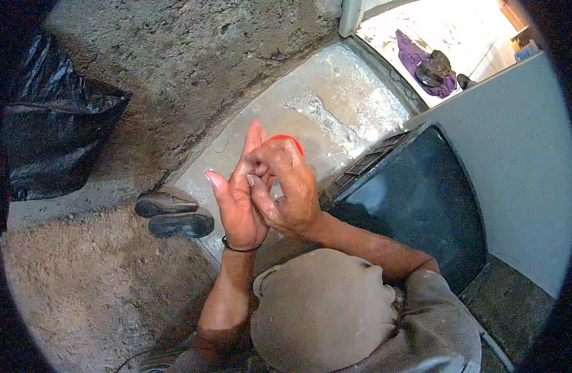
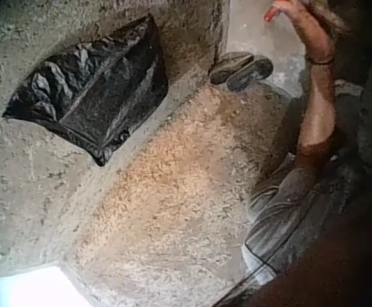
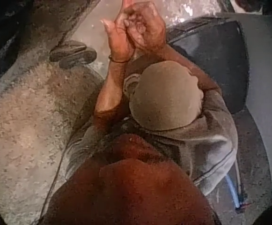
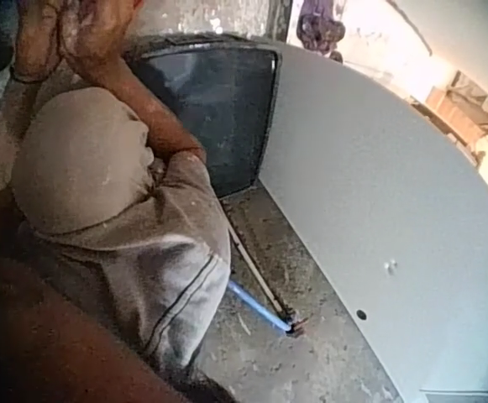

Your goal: Washing hands with soap and water and rinsing the area.

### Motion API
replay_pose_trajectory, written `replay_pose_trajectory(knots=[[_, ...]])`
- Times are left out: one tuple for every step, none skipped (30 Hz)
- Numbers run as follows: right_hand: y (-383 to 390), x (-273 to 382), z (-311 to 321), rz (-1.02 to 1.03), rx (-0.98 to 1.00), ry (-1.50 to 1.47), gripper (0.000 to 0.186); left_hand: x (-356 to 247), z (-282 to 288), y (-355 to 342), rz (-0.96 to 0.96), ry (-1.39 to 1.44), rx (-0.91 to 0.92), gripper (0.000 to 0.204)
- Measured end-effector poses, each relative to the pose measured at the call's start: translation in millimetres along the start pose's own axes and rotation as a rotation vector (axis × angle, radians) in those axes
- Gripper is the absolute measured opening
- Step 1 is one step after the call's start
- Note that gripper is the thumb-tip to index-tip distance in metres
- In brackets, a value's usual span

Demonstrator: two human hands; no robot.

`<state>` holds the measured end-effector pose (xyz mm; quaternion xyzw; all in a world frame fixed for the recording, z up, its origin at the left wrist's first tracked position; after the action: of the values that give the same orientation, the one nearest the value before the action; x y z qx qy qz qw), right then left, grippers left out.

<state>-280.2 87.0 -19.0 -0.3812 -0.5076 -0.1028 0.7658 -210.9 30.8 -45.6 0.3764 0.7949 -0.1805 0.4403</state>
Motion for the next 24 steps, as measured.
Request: replay_pose_trajectory(knots=[[-0.1, -1.9, 0.7, -0.014, 0.005, -0.003, 0.033, 0.8, 0.0, 0.0, 0.01, 0.013, 0.007, 0.117], [-0.1, -4.8, 0.6, -0.039, 0.019, -0.005, 0.033, 1.8, 0.2, 0.3, 0.02, 0.036, 0.01, 0.116], [-0.2, -4.2, 0.5, -0.026, 0.031, 0.011, 0.033, 3.0, 0.9, 0.3, 0.034, 0.058, 0.012, 0.116], [-0.3, -4.6, -1.1, -0.024, 0.053, 0.028, 0.034, 2.7, 2.9, 0.4, 0.03, 0.042, 0.001, 0.116], [-0.4, -5.7, -3.3, -0.031, 0.075, 0.042, 0.034, 2.3, 5.3, 0.3, 0.027, 0.026, -0.012, 0.115], [-0.6, -5.1, -4.2, -0.022, 0.077, 0.031, 0.034, 2.6, 8.4, 0.2, 0.03, 0.004, -0.031, 0.115], [-0.8, -5.4, -6.0, -0.023, 0.079, 0.017, 0.034, 3.5, 8.7, 0.3, 0.036, 0.05, -0.025, 0.115], [-1.1, -4.2, -5.9, -0.011, 0.057, -0.011, 0.034, 4.9, 9.5, 0.7, 0.047, 0.091, -0.026, 0.114], [-1.4, -10.2, -6.9, -0.076, 0.049, -0.056, 0.032, 7.3, 11.3, 0.9, 0.069, 0.121, -0.039, 0.114], [-1.6, -15.5, -5.1, -0.131, 0.014, -0.112, 0.031, 5.9, 10.2, 0.9, 0.053, 0.114, -0.02, 0.114], [-1.5, -20.4, -5.8, -0.181, 0.009, -0.16, 0.03, 5.3, 10.2, 0.7, 0.05, 0.098, -0.013, 0.113], [-2.5, -17.0, -6.5, -0.134, 0.033, -0.117, 0.03, 4.5, 9.4, 0.4, 0.044, 0.088, 0.0, 0.113], [-2.9, -13.2, -9.3, -0.083, 0.086, -0.066, 0.03, 4.0, 9.3, 0.0, 0.05, 0.091, 0.006, 0.113], [-2.8, -9.4, -9.4, -0.029, 0.113, -0.029, 0.03, 2.7, 9.2, -0.5, 0.056, 0.099, 0.015, 0.112], [-2.0, -6.7, -9.2, 0.009, 0.129, 0.011, 0.028, 1.6, 9.0, -1.1, 0.065, 0.106, 0.02, 0.112], [-0.7, -3.4, -7.5, 0.049, 0.12, 0.036, 0.026, 0.9, 10.6, -1.3, 0.08, 0.158, 0.002, 0.111], [1.0, -3.2, -8.3, 0.059, 0.134, 0.073, 0.025, 0.9, 12.3, -1.3, 0.096, 0.211, -0.021, 0.111], [2.8, -8.3, -6.9, -0.006, 0.116, -0.038, 0.024, 2.2, 13.8, -1.2, 0.118, 0.251, -0.047, 0.111], [5.5, -16.5, -8.6, -0.103, 0.119, -0.135, 0.024, 1.9, 13.6, -1.6, 0.107, 0.339, -0.057, 0.106], [8.7, -25.0, -11.7, -0.201, 0.121, -0.232, 0.024, 3.6, 13.3, -1.9, 0.101, 0.415, -0.068, 0.102], [9.9, -28.3, -11.7, -0.226, 0.085, -0.309, 0.025, 4.6, 12.6, -2.6, 0.078, 0.511, -0.066, 0.098], [11.0, -31.9, -11.9, -0.252, 0.048, -0.385, 0.027, 10.9, 19.2, -3.1, 0.081, 0.437, -0.142, 0.093], [12.2, -36.5, -11.8, -0.285, 0.012, -0.464, 0.028, 16.3, 25.5, -4.1, 0.069, 0.383, -0.203, 0.088], [12.6, -36.7, -14.9, -0.28, 0.038, -0.486, 0.027, 18.1, 30.1, -6.0, 0.033, 0.31, -0.218, 0.083]])
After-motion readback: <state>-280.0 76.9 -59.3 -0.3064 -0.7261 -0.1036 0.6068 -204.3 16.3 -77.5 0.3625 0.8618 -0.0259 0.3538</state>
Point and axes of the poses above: each hand's wrist, its own y-axis away from the middle knuckle, its own z-axis out of the back of the hand, x = y × z, the point moved 9 cm from there along -y, towards the middle knuckle, and after that the axes turned 5 degrees about y, right-handed, at the moved point
